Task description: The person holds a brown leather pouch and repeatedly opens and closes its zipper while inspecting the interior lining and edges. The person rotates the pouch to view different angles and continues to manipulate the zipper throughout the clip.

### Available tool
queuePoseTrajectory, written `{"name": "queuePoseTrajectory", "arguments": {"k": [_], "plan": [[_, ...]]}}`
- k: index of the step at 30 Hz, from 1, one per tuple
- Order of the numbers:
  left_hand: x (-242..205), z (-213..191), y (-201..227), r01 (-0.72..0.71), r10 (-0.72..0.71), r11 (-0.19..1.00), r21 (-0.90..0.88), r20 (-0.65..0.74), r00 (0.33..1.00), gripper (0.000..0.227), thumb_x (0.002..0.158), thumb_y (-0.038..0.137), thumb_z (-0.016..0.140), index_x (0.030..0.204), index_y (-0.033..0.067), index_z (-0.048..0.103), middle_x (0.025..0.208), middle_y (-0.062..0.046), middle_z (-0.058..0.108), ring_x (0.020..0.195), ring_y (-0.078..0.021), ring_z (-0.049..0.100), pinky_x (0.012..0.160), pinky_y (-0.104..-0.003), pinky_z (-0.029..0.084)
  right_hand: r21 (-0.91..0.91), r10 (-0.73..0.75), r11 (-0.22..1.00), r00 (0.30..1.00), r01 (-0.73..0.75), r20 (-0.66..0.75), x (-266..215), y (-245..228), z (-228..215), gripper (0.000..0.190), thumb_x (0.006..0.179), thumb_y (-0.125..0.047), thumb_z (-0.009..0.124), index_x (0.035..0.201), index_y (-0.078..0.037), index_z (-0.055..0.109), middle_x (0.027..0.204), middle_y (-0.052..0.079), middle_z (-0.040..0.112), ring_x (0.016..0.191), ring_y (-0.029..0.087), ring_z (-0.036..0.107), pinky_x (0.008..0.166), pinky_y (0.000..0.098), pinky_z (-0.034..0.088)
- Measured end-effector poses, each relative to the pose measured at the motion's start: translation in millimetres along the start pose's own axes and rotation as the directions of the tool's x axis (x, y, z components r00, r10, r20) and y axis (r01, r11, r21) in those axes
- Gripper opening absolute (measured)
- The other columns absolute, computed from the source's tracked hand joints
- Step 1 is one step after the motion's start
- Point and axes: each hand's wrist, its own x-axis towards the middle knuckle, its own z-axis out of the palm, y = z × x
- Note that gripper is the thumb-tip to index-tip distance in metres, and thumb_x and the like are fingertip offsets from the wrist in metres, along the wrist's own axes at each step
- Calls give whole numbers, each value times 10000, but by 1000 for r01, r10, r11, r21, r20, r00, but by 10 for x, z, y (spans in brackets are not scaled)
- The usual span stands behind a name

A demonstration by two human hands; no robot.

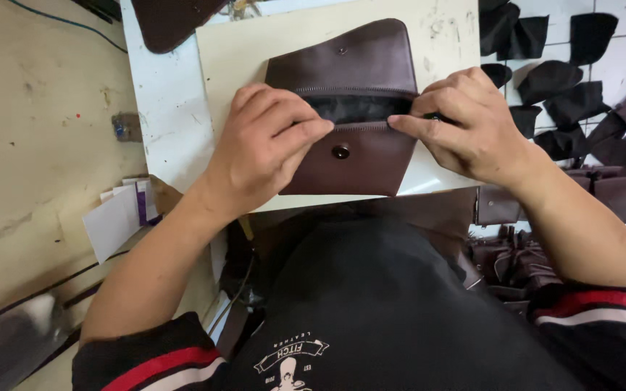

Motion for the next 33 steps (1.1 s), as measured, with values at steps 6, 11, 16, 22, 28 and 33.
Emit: {"name": "queuePoseTrajectory", "arguments": {"k": [6,11,16,22,28,33], "plan": [[-43,-12,89,-89,94,990,110,-34,995,219,940,-138,703,1016,66,722,973,-75,732,937,-268,659,911,-392,470,-78,-76,994,995,71,-61,-3,-90,21,229,1089,11,580,1258,-77,708,987,128,658,875,288,600,793,404,405],[-59,-28,120,-103,106,990,94,-27,994,168,983,-85,710,1070,55,739,998,-98,742,910,-273,659,876,-391,488,-120,-84,990,995,77,-49,-6,-132,-11,232,1089,-2,601,1270,-86,718,980,133,661,868,289,606,808,409,419],[-96,-13,135,-85,85,992,89,5,996,166,1014,-64,701,1128,55,727,1008,-108,729,851,-255,669,810,-358,513,-148,-96,985,995,90,-28,52,-163,-41,250,1099,-18,621,1316,-114,700,994,118,650,883,286,617,805,400,431],[-86,-37,171,-114,113,986,124,18,993,111,1033,-20,685,1088,48,752,1058,-121,735,858,-250,689,756,-344,526,-364,-178,915,984,173,18,258,-293,-71,219,1100,-128,647,1288,-206,726,1036,71,765,834,180,678,811,368,394],[-102,-68,254,-185,191,963,196,-13,982,123,1021,-3,719,1082,97,759,1072,-125,723,823,-226,669,704,-334,547,-340,-146,926,986,167,85,242,-408,-105,245,1091,-123,685,1317,-215,706,1056,50,740,835,177,652,829,357,406],[-145,-99,336,-272,278,944,187,-4,961,71,1047,31,663,1094,54,711,1103,-179,725,839,-223,682,734,-327,547,-32,176,984,981,-174,82,303,-652,-146,259,1081,-233,696,1222,-18,728,1010,96,730,769,234,582,869,408,348]]}}
